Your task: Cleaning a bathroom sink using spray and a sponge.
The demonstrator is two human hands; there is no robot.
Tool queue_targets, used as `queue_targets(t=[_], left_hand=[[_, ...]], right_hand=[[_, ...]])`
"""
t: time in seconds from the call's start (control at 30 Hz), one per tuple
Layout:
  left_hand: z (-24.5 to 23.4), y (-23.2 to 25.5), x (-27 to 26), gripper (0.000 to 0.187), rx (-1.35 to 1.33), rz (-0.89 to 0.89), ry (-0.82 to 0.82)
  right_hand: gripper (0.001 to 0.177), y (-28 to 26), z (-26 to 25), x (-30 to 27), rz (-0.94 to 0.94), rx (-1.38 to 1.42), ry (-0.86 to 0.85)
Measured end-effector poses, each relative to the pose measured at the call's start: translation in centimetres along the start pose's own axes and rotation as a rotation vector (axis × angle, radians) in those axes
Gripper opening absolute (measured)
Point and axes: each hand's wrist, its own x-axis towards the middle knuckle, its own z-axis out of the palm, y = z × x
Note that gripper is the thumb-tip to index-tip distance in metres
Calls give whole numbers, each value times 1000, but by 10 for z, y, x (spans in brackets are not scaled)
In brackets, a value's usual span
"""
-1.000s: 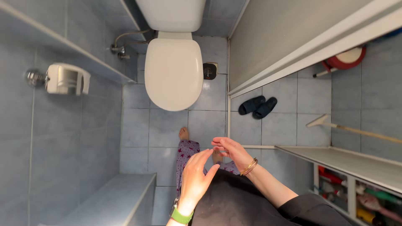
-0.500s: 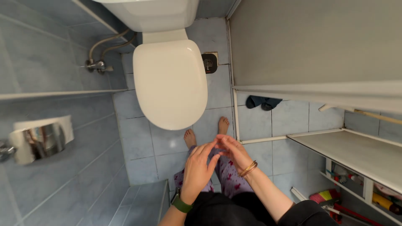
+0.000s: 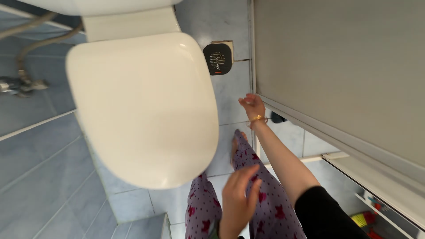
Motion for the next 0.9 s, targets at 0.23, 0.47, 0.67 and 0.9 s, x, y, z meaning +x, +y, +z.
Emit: queue_targets(t=[0.23, 0.47, 0.67, 0.9], left_hand=[[40, -106, 30, 29, 63, 79, -7], [62, -208, 25, 30, 123, 196, 49], [84, -272, -2, 30, 205, 247, -57], [78, -274, 6, 31, 194, 232, -99]], right_hand=[[68, 41, 99, 126, 90, -316, 92], [82, 70, 157, 195, 190, -420, 317], [81, 95, 172, 227, 310, -303, 299], [74, 112, 177, 253, 301, -473, 405]])
